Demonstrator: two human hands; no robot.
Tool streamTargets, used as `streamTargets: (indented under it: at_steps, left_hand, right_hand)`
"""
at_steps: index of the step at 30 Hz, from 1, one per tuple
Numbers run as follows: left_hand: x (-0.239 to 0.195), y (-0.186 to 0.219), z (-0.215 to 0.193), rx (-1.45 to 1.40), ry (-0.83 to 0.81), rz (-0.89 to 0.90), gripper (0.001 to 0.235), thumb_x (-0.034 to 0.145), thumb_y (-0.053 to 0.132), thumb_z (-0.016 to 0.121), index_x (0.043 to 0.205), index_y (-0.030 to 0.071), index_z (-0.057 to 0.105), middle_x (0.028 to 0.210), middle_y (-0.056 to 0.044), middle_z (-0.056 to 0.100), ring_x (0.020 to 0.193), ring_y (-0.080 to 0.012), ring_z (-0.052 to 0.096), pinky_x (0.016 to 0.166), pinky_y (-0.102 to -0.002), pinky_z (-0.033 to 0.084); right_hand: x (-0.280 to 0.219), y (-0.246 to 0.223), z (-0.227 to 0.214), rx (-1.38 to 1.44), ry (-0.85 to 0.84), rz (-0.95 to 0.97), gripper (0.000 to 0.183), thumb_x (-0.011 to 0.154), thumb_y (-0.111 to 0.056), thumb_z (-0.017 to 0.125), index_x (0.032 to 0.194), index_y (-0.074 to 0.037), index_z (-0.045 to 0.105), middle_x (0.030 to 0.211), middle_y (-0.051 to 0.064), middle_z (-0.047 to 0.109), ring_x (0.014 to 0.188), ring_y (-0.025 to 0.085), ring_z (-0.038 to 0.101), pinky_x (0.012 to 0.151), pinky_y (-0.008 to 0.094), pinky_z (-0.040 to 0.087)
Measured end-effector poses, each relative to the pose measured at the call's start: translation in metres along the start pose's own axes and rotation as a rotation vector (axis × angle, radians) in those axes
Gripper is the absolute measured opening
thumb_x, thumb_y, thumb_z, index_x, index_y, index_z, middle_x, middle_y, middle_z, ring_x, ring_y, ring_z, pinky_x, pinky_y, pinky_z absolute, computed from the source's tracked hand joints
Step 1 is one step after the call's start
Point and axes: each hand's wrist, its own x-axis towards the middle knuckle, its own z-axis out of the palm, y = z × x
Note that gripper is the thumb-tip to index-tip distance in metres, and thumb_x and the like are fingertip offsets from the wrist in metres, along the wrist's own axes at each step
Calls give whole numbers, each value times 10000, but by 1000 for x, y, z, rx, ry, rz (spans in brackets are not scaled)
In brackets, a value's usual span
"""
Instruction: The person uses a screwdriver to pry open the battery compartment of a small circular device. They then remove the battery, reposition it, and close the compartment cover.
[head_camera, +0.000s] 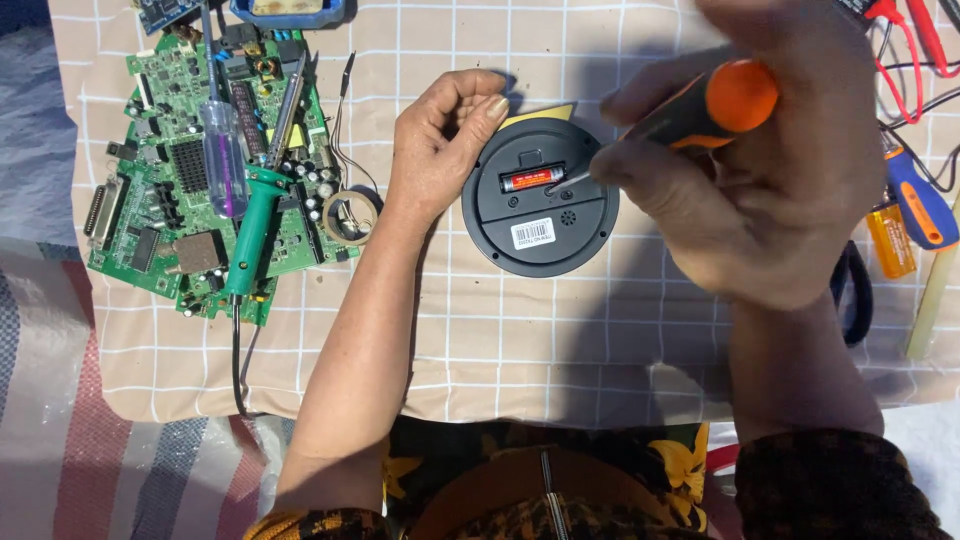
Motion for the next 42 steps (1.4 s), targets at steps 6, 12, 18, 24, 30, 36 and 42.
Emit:
streamTargets:
  at_steps: [6, 12, 18, 24, 30, 36, 42]
  left_hand:
    - [0, 3, 0, -1, -3, -11, 197, 966, 83, 718, 1139, -6, 684, 918, -41, 680, 781, -80, 587, 735, -203, 516]
    - [0, 2, 0, 6, 4, -6, 203, 962, 88, 723, 1139, -4, 686, 924, -40, 686, 790, -83, 591, 748, -207, 517]
    - [0, -4, 1, 23, 7, 11, 163, 969, 49, 689, 1129, 17, 685, 985, -44, 712, 835, -94, 638, 774, -222, 542]
    - [-2, -6, -1, -40, -3, 44, 130, 981, 69, 691, 1105, 32, 683, 850, 30, 602, 730, -61, 476, 672, -195, 425]
    - [-1, -25, -2, 165, 48, 91, 209, 897, 142, 681, 730, 24, 642, 597, 15, 491, 518, -89, 408, 448, -263, 336]
    - [0, -12, -6, 153, 40, 23, 330, 942, 237, 704, 703, 51, 570, 601, 42, 463, 541, -76, 410, 477, -255, 372]
    - [1, -2, 0, -64, -6, 33, 104, 960, 59, 695, 1056, 20, 693, 831, 31, 642, 682, -46, 480, 632, -174, 415]
  right_hand:
    - [5, 13, 2, 45, -51, -160, 452, 1074, 172, 568, 1462, 74, 359, 1298, 347, 596, 920, 311, 691, 877, 384, 523]
    - [6, 1, 12, 108, -58, -29, 174, 1085, 221, 547, 1234, 131, 535, 1165, 282, 703, 814, 222, 638, 767, 316, 526]
    - [7, 11, 43, -4, -236, -134, 464, 960, 252, 599, 1386, 83, 525, 1290, 230, 655, 663, 130, 528, 600, 288, 438]
    - [7, -9, 57, 18, -501, -140, 272, 899, 103, 716, 1154, 60, 634, 1035, 160, 658, 827, 291, 674, 735, 409, 568]
    - [-80, -13, 104, -194, -692, -365, 188, 857, -60, 634, 1036, -2, 644, 1050, 131, 612, 784, 212, 508, 648, 305, 462]
    - [-94, 4, 83, -207, -812, -63, 279, 928, -80, 571, 1201, -68, 624, 1209, 103, 545, 1208, 295, 558, 982, 385, 492]
    - [-109, -5, 84, -603, -635, 42, 370, 909, -153, 594, 1274, -93, 601, 1071, 121, 572, 826, 307, 628, 690, 438, 536]
